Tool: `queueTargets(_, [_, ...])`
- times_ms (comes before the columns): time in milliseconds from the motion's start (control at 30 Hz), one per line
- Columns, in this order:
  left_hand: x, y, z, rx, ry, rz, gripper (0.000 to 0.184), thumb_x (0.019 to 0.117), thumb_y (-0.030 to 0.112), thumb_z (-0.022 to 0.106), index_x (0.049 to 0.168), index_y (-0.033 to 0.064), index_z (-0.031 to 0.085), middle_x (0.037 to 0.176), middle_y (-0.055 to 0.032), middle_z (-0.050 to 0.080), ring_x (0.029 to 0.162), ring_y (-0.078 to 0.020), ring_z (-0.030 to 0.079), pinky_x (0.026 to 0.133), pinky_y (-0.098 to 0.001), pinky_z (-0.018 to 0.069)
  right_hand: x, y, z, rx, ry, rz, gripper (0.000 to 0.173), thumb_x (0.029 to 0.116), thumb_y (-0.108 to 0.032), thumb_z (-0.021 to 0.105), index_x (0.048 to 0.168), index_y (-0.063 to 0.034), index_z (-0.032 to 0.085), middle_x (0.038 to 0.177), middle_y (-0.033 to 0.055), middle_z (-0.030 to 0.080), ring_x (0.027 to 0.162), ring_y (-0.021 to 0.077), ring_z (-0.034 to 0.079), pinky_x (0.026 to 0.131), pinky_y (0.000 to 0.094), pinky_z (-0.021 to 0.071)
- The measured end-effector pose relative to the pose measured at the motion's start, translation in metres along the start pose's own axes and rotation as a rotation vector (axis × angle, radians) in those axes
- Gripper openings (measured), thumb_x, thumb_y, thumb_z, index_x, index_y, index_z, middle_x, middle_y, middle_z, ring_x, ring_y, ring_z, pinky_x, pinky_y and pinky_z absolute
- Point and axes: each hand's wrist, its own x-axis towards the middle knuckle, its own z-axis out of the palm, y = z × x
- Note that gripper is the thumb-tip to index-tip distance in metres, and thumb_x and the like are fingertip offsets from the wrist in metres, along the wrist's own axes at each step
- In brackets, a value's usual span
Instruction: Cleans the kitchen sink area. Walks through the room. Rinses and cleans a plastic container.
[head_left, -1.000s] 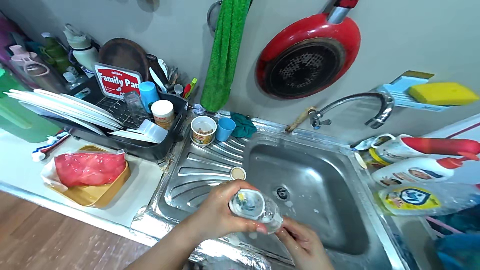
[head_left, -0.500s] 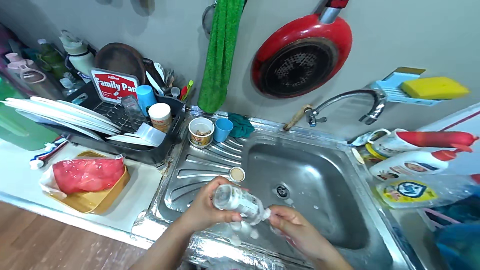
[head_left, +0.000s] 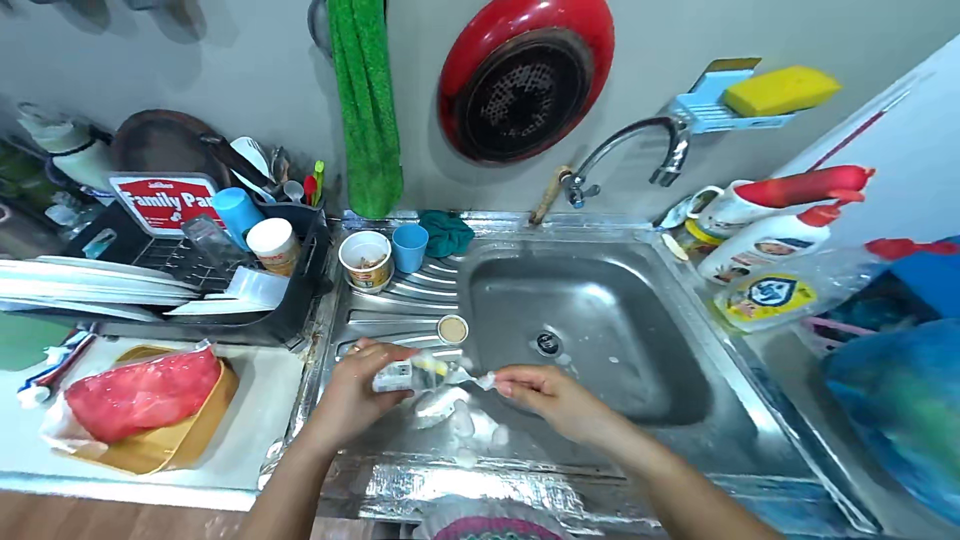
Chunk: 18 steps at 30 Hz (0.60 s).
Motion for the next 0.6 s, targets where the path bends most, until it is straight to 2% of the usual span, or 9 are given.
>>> queueTargets(67, [-0.008,-0.012,0.001,-0.07,0.033,-0.123,0.05,0.0758,0.025,0.09,0.123,0.0225,0.072,0.117,0.0073,0.071,0.113,-0.0099,0.065,0.102,-0.0395,0.0547,-0.003,0.007,0.001,-0.211,0.101,-0.016,0.031,0.1061,-0.036,0.054,0.12,-0.0187,0.075,0.096,-0.0002,0.074,0.082,0.0104,0.067,0.081,0.0371,0.0568])
queueTargets(133, [-0.015,-0.02,0.003,-0.166,0.049,-0.255,0.053,0.0748,0.02,0.091,0.123,0.0202,0.07,0.117,0.0053,0.071,0.107,-0.0096,0.068,0.096,-0.0375,0.0594,-0.003,0.015,0.011,-0.399,0.205,-0.068,0.03,0.1063,-0.035,0.053,0.12,-0.0212,0.076,0.102,0.0007,0.076,0.088,0.0168,0.072,0.083,0.0473,0.0592])
queueTargets(200, [-0.02,-0.024,0.01,-0.264,0.101,-0.36,0.054,0.0736,0.014,0.09,0.122,0.0186,0.068,0.113,0.0037,0.072,0.102,-0.011,0.07,0.091,-0.0366,0.0612,-0.001,0.025,0.026,-0.426,0.228,-0.066,0.032,0.1069,-0.034,0.051,0.121,-0.0193,0.075,0.112,0.0014,0.075,0.098,0.0176,0.073,0.09,0.0467,0.059])
queueTargets(267, [-0.023,-0.026,0.021,-0.364,0.181,-0.412,0.055,0.071,0.01,0.09,0.12,0.015,0.065,0.108,-0.0004,0.073,0.098,-0.0145,0.071,0.087,-0.0372,0.062,0.005,0.036,0.048,-0.355,0.203,-0.006,0.034,0.1072,-0.033,0.049,0.122,-0.0146,0.073,0.113,0.0055,0.074,0.1,0.0201,0.071,0.094,0.0455,0.0574])
queueTargets(333, [-0.023,-0.021,0.031,-0.419,0.217,-0.458,0.057,0.0699,0.011,0.091,0.118,0.0133,0.061,0.104,-0.0027,0.072,0.095,-0.0163,0.071,0.084,-0.0371,0.062,0.014,0.04,0.067,-0.34,0.122,0.077,0.038,0.1077,-0.035,0.045,0.125,-0.0145,0.072,0.117,0.0072,0.073,0.111,0.0228,0.068,0.103,0.0458,0.0518])
queueTargets(400, [-0.022,-0.013,0.039,-0.438,0.211,-0.471,0.059,0.0696,0.015,0.091,0.119,0.0123,0.059,0.102,-0.0033,0.071,0.093,-0.0164,0.071,0.083,-0.0368,0.0618,0.024,0.043,0.082,-0.36,0.067,0.105,0.038,0.1078,-0.033,0.044,0.126,-0.0145,0.072,0.119,0.0073,0.073,0.117,0.0236,0.065,0.107,0.0443,0.0481])
queueTargets(533, [-0.018,0.001,0.045,-0.458,0.145,-0.471,0.061,0.0714,0.017,0.091,0.121,0.0132,0.056,0.102,-0.0028,0.071,0.093,-0.0153,0.071,0.084,-0.0351,0.0616,0.033,0.043,0.088,-0.458,0.066,0.035,0.034,0.1045,-0.03,0.049,0.123,-0.0144,0.072,0.118,0.0086,0.069,0.112,0.0243,0.066,0.102,0.045,0.052])
queueTargets(600, [-0.016,0.006,0.046,-0.46,0.116,-0.456,0.061,0.0714,0.019,0.092,0.121,0.014,0.056,0.101,-0.0024,0.071,0.093,-0.0151,0.071,0.084,-0.0347,0.0616,0.029,0.035,0.082,-0.4,0.167,-0.053,0.033,0.1027,-0.032,0.055,0.123,-0.013,0.072,0.119,0.0096,0.068,0.11,0.0244,0.066,0.098,0.0453,0.0542])
